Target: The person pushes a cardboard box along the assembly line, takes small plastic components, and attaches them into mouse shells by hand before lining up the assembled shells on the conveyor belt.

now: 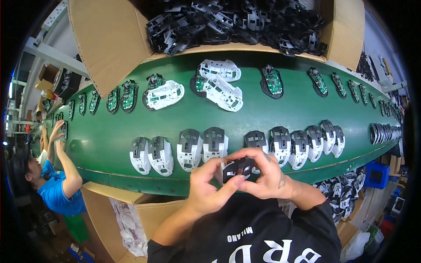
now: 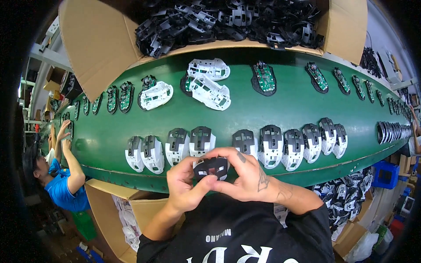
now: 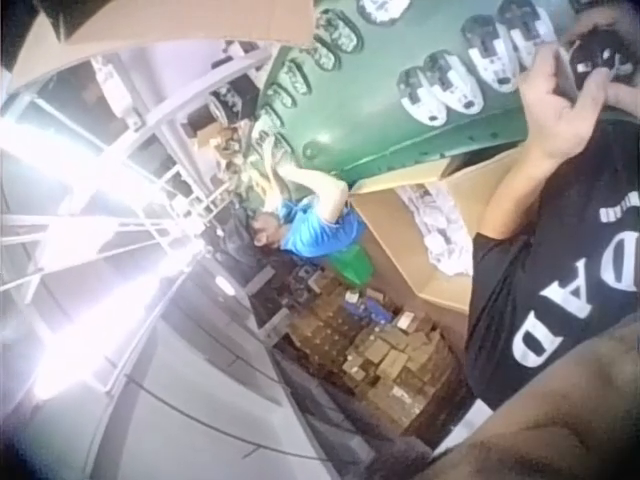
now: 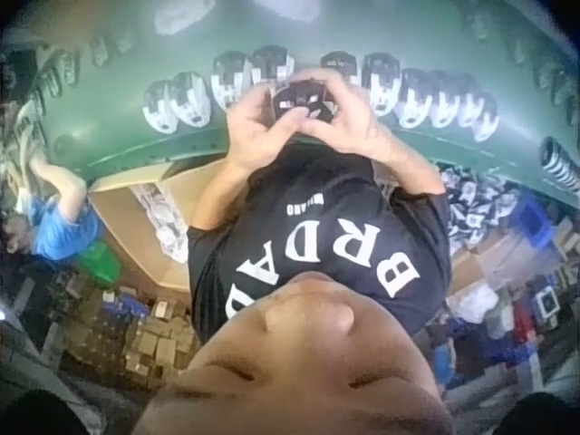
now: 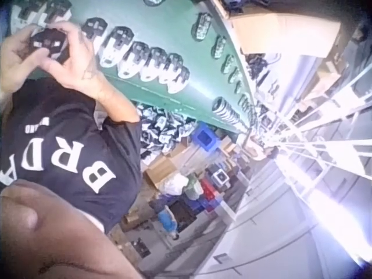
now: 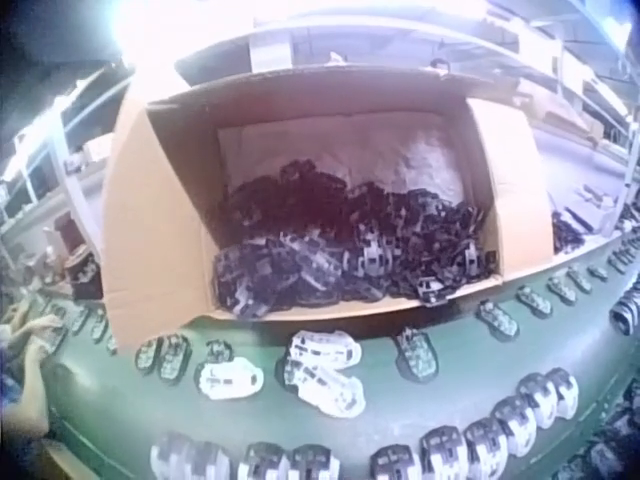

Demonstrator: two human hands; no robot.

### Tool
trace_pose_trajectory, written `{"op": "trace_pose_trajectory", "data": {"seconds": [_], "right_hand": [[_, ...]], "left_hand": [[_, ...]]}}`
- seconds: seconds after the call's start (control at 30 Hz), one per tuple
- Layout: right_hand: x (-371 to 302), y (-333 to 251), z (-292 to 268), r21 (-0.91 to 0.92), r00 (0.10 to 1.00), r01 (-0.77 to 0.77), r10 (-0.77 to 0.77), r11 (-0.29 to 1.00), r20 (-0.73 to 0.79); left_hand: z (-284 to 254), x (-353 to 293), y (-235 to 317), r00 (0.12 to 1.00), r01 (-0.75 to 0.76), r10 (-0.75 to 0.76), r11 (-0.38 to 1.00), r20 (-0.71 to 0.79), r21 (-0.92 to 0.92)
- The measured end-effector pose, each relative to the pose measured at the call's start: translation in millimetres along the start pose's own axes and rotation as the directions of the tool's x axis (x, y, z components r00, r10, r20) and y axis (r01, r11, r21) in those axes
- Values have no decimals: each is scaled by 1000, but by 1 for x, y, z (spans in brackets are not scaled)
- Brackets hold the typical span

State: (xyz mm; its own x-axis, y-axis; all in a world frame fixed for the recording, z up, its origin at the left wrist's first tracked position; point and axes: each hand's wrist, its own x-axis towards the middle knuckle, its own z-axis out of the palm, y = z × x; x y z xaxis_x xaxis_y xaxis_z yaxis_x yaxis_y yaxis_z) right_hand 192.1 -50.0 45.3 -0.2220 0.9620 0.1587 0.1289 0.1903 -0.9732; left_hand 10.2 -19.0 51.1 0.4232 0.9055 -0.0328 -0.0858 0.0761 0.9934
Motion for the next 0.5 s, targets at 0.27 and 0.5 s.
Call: {"op": "trace_pose_trajectory", "data": {"seconds": [0.27,0.5], "right_hand": [[1,1,14,-160,966,226,-242,961,-87],[10,9,8,33,936,270,-270,962,226]], "left_hand": [[-3,-7,10,996,-88,92,987,-24,133],[-21,-1,0,821,-538,559,690,115,485]]}}
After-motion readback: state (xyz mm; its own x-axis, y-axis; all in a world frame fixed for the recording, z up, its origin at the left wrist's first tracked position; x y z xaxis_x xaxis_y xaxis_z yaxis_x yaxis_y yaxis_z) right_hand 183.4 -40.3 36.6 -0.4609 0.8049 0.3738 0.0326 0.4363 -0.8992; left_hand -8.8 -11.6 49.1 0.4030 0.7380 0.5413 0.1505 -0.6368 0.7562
